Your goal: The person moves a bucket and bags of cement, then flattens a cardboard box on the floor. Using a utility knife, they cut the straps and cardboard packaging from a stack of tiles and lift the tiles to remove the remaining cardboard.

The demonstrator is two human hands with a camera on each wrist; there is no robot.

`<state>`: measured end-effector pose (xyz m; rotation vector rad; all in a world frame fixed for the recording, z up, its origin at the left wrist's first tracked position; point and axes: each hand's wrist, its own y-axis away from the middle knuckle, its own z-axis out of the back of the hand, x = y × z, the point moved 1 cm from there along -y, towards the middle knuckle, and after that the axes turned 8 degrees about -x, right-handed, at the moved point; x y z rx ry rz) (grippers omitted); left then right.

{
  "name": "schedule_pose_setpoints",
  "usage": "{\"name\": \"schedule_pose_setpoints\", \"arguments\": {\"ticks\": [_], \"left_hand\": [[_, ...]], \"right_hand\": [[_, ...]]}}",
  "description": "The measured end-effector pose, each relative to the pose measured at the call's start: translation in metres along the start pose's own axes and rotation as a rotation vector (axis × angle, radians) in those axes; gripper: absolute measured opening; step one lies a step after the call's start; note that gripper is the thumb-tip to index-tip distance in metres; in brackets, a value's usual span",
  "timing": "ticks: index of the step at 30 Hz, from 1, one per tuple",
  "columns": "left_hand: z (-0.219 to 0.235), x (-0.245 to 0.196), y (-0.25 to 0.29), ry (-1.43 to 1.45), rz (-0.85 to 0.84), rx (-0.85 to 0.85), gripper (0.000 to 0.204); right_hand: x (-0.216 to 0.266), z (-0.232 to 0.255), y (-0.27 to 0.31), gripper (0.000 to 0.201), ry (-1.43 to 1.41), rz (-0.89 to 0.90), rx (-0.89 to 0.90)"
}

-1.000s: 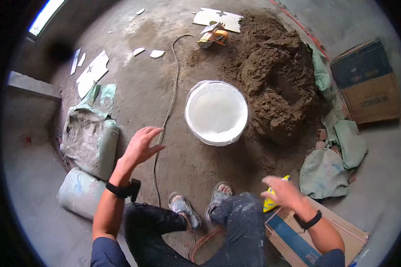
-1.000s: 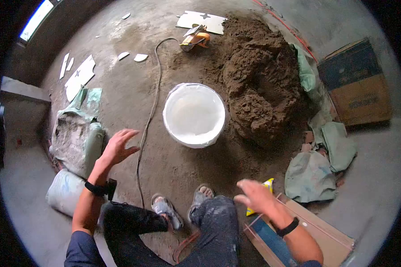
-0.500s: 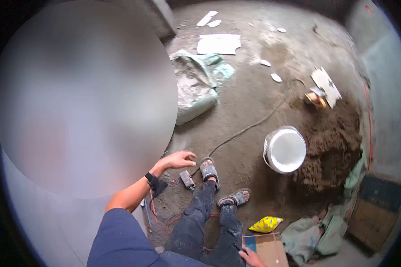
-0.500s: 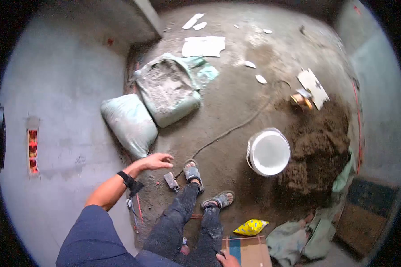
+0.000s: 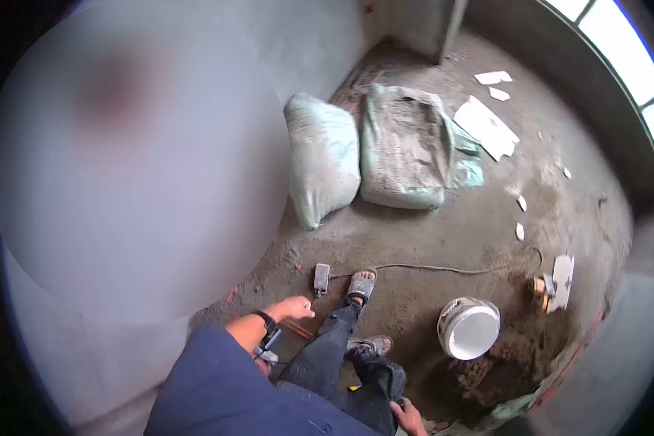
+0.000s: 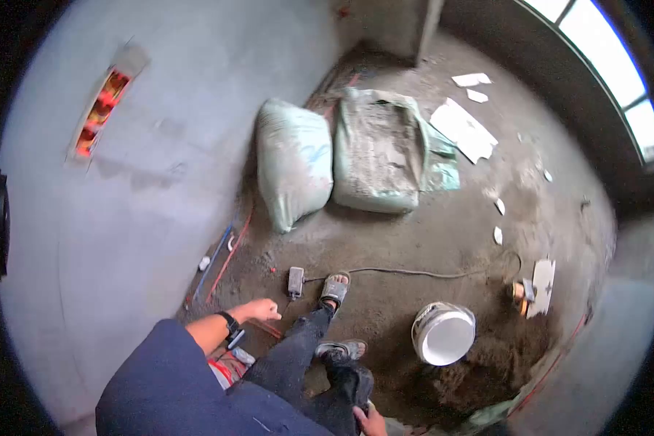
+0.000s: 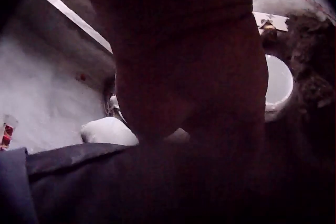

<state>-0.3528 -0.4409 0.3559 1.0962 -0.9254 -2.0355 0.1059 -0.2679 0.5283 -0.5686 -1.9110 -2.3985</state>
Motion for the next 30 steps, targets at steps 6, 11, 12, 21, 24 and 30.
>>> {"name": "schedule_pose_setpoints", "arguments": {"ticks": [6, 11, 12, 21, 24, 30], "left_hand": [[-0.027, -0.024, 0.053, 0.303, 0.158, -0.178, 0.031], [-0.143, -0.018, 0.121, 0.542, 0.349, -0.171, 0.041], [-0.195, -0.006, 0.125, 0.463, 0.316, -0.22, 0.039], [-0.357, -0.036, 0.188, 0.796, 0.663, -0.29, 0.034], [-0.41, -0.021, 0.178, 1.108, 0.67, -0.376, 0.034], [-0.406, -0.019, 0.198, 1.217, 0.738, -0.435, 0.037]], "right_hand": [[0.038, 0.062, -0.03, 0.054, 0.216, 0.118, 0.026], [0.061, 0.111, -0.038, 0.061, 0.552, 0.184, 0.187], [0.049, 0.121, -0.045, 0.064, 0.446, 0.162, 0.215], [0.064, 0.151, -0.064, 0.048, 0.719, 0.216, 0.408], [0.11, 0.105, -0.062, 0.049, 0.908, 0.207, 0.411], [0.152, 0.045, -0.074, 0.056, 1.347, 0.204, 0.311]]}}
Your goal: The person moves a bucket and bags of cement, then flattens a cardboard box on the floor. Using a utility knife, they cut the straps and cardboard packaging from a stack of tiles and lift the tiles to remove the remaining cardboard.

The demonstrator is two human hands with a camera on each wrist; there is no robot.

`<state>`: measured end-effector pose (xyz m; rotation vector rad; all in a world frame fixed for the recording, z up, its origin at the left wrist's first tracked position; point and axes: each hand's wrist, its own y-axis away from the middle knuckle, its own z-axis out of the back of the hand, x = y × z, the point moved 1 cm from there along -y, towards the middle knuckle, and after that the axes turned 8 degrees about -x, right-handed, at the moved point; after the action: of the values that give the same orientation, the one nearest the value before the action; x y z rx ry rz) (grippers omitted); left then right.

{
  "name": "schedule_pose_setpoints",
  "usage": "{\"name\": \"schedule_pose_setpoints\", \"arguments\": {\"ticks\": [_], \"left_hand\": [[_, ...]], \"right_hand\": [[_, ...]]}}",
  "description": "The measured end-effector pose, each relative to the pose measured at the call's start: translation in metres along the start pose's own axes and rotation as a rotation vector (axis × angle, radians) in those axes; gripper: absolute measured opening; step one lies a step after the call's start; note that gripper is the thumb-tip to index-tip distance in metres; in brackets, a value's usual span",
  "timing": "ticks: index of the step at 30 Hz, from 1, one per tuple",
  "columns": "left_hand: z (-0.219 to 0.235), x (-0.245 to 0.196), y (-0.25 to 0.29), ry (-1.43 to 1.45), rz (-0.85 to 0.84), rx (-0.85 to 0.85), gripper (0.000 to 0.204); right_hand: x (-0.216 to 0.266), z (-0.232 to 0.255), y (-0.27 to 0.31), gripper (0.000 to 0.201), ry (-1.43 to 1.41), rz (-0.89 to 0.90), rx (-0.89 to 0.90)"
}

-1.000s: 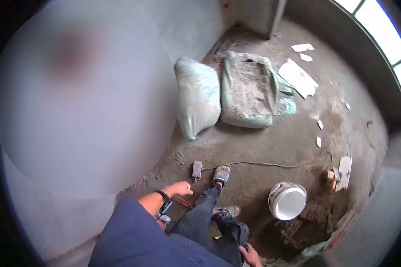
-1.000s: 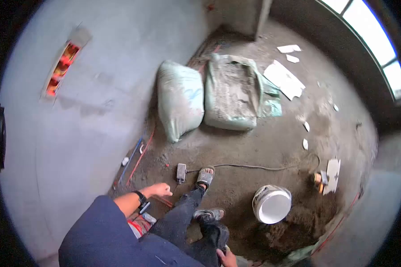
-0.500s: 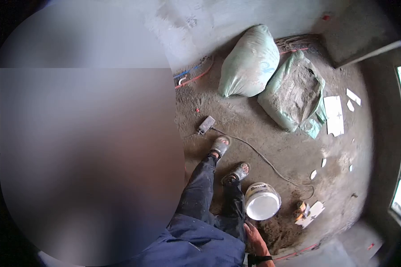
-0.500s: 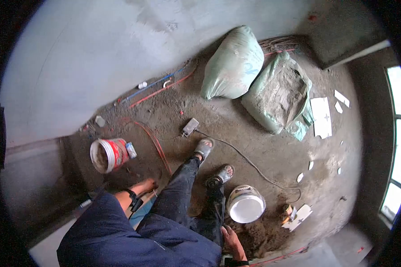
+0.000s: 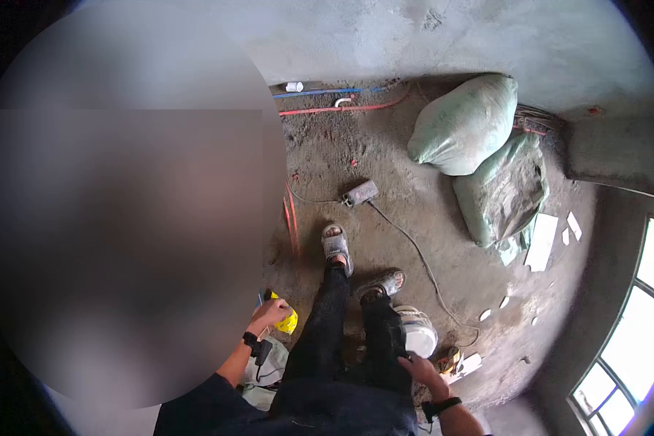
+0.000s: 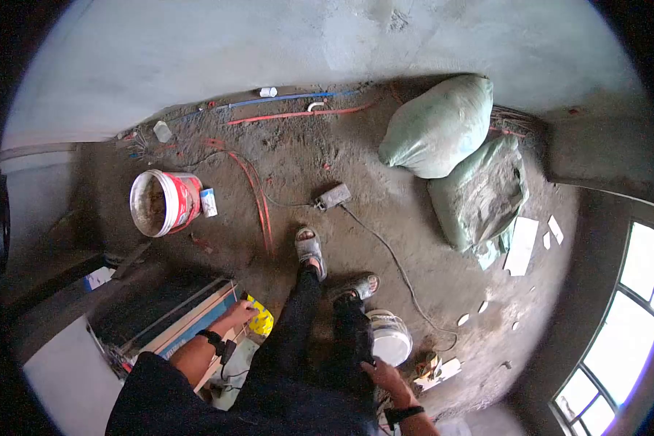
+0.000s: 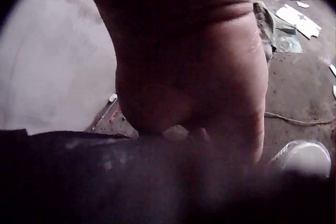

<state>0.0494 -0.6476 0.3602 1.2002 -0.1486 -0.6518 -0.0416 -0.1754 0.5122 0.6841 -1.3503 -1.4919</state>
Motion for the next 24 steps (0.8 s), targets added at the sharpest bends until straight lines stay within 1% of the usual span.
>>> {"name": "schedule_pose_setpoints", "arguments": {"ticks": [1, 3, 4, 5, 6, 8, 10, 12, 13, 14, 15, 16, 17, 18, 19, 20, 21, 22, 23, 24], "left_hand": [[0.004, 0.004, -0.012, 0.003, -0.008, 0.01, 0.037], [0.013, 0.007, -0.037, -0.089, -0.041, 0.057, 0.04], [0.019, 0.001, -0.05, -0.111, -0.055, -0.063, 0.043], [0.031, -0.012, -0.062, -0.111, -0.087, -0.112, 0.044], [0.044, -0.029, -0.073, -0.113, -0.118, -0.157, 0.045], [0.055, -0.063, -0.114, -0.159, -0.11, -0.207, 0.05], [0.047, -0.083, -0.176, -0.223, -0.378, -0.4, 0.06], [0.052, -0.147, -0.209, -0.275, -0.524, -0.523, 0.067], [0.051, -0.177, -0.229, -0.326, -0.549, -0.499, 0.071], [0.042, -0.199, -0.258, -0.377, -0.571, -0.482, 0.074], [0.025, -0.21, -0.295, -0.346, -0.652, -0.525, 0.077], [0.006, -0.216, -0.327, -0.321, -0.728, -0.563, 0.08], [-0.01, -0.226, -0.353, -0.268, -0.758, -0.533, 0.084], [-0.032, -0.23, -0.385, -0.298, -0.799, -0.596, 0.086], [-0.055, -0.232, -0.412, -0.312, -0.754, -0.581, 0.091], [-0.063, -0.24, -0.425, -0.317, -0.78, -0.568, 0.094], [-0.078, -0.235, -0.444, -0.326, -0.768, -0.574, 0.094], [-0.094, -0.229, -0.459, -0.318, -0.773, -0.582, 0.095], [-0.105, -0.226, -0.47, -0.306, -0.781, -0.59, 0.096], [-0.109, -0.224, -0.473, -0.289, -0.775, -0.603, 0.096]], "right_hand": [[0.011, 0.006, -0.008, 0.056, 0.002, -0.011, -0.007], [0.029, 0.023, -0.034, 0.059, 0.027, 0.159, -0.113], [0.033, 0.03, -0.054, 0.059, 0.021, 0.238, -0.167], [0.037, 0.034, -0.075, 0.058, 0.013, 0.314, -0.221], [0.049, 0.041, -0.095, 0.057, 0.031, 0.286, -0.24], [0.073, 0.057, -0.144, 0.056, 0.062, 0.244, -0.293], [0.089, 0.065, -0.215, 0.056, 0.099, 0.257, -0.361], [0.106, 0.067, -0.287, 0.056, 0.117, 0.273, -0.39], [0.121, 0.071, -0.325, 0.056, 0.117, 0.272, -0.408], [0.134, 0.074, -0.366, 0.055, 0.12, 0.278, -0.427], [0.142, 0.073, -0.407, 0.055, 0.121, 0.291, -0.422], [0.148, 0.067, -0.447, 0.057, 0.135, 0.281, -0.43], [0.154, 0.061, -0.489, 0.059, 0.141, 0.275, -0.451], [0.154, 0.055, -0.53, 0.058, 0.144, 0.335, -0.486], [0.158, 0.05, -0.565, 0.058, 0.134, 0.36, -0.495], [0.161, 0.045, -0.591, 0.057, 0.143, 0.308, -0.528], [0.16, 0.039, -0.61, 0.057, 0.155, 0.247, -0.549], [0.156, 0.033, -0.626, 0.048, 0.163, 0.285, -0.544], [0.154, 0.032, -0.639, 0.048, 0.166, 0.288, -0.538], [0.152, 0.03, -0.651, 0.043, 0.219, 0.281, -0.513]]}}
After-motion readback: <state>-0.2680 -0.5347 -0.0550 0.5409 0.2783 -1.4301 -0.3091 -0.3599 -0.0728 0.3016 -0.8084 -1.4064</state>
